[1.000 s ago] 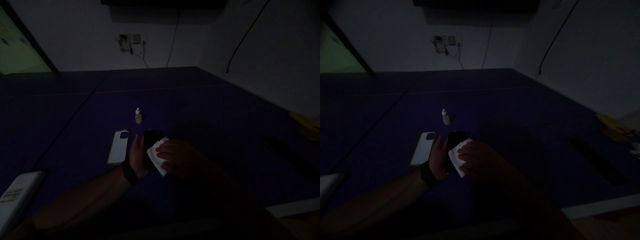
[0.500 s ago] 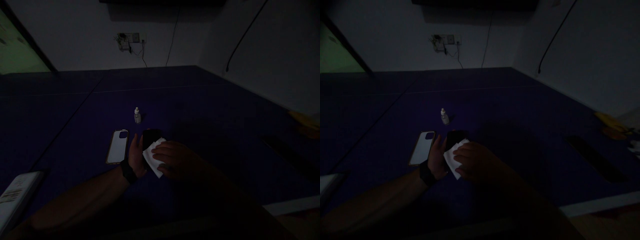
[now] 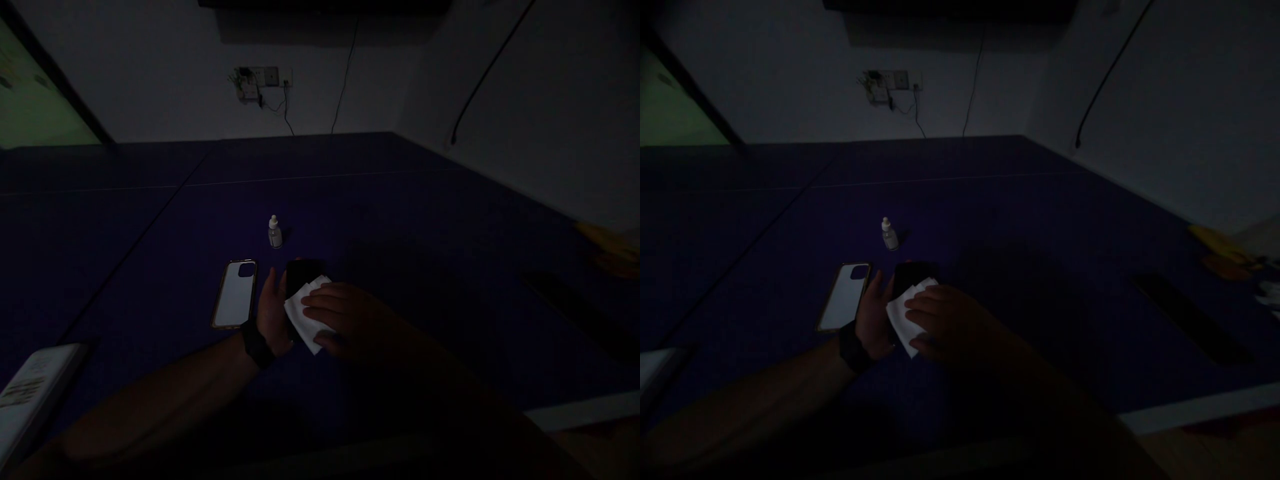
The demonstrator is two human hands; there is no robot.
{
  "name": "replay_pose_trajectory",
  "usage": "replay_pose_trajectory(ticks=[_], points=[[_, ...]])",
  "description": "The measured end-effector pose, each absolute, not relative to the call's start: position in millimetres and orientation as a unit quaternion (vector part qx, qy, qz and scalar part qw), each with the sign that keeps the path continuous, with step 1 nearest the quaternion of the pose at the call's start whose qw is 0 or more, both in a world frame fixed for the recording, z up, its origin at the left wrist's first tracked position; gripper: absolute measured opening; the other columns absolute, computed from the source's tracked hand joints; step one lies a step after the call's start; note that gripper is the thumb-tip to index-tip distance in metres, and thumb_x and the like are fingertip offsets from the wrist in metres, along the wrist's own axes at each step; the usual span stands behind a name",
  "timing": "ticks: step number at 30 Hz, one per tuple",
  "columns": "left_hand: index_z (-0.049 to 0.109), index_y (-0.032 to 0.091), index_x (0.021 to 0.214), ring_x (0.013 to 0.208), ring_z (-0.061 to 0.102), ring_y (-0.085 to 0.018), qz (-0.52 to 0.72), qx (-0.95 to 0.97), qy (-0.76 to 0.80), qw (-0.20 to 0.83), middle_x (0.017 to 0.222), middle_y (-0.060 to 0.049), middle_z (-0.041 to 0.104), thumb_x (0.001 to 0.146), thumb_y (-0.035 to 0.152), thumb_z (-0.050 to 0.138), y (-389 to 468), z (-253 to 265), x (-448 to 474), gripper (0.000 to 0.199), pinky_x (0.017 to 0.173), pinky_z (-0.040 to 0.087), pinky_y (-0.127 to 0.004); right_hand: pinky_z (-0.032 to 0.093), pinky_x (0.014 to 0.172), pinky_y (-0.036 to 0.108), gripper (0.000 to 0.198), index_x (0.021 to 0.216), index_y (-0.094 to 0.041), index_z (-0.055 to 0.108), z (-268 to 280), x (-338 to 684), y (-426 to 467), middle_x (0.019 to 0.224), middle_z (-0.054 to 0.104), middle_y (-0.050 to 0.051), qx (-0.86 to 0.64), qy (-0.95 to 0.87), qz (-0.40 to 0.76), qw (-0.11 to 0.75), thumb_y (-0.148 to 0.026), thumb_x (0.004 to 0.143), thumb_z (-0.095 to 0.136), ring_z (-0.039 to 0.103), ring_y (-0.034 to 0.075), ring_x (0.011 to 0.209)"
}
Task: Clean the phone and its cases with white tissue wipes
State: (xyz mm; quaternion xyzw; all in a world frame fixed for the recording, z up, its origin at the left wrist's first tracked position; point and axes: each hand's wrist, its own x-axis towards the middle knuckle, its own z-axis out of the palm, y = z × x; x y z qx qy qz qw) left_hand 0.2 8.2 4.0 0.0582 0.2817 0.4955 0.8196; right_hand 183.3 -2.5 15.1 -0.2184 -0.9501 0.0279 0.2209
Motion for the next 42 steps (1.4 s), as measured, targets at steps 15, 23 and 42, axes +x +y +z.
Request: replay_pose_trajectory(ticks=[15, 23, 42], points=[[0.039, 0.024, 0.158, 0.109, 0.069, -0.03, 0.495, 0.051, 0.268, 0.825, 0.126, -0.013, 0.07, 0.104, 0.059, 0.025, 8, 8, 0, 0.066, 0.099, 0.049, -0.047, 0.052, 0.107, 0.047, 0.037, 0.128, -0.011, 0.067, 11, 182, 0, 0.136, 0.069, 0.017, -0.232, -0.947, 0.026, 0.222, -0.03, 0.098, 0.057, 0.065, 0.027, 0.125], [0.041, 0.028, 0.156, 0.104, 0.071, -0.03, 0.474, 0.079, 0.231, 0.846, 0.122, -0.013, 0.071, 0.1, 0.062, 0.037, 6, 2, -6, 0.066, 0.097, 0.05, -0.048, 0.047, 0.115, 0.049, 0.047, 0.135, -0.009, 0.063, 11, 170, -5, 0.143, 0.064, 0.017, -0.215, -0.952, 0.058, 0.212, -0.032, 0.094, 0.064, 0.059, 0.028, 0.134], [0.048, 0.022, 0.151, 0.112, 0.068, -0.031, 0.491, 0.088, 0.233, 0.835, 0.121, -0.014, 0.071, 0.102, 0.06, 0.031, 9, -4, -2, 0.065, 0.102, 0.049, -0.048, 0.043, 0.117, 0.05, 0.042, 0.134, -0.015, 0.065, 12, 176, 0, 0.141, 0.067, 0.015, -0.266, -0.941, 0.033, 0.207, -0.033, 0.095, 0.063, 0.062, 0.027, 0.131]])
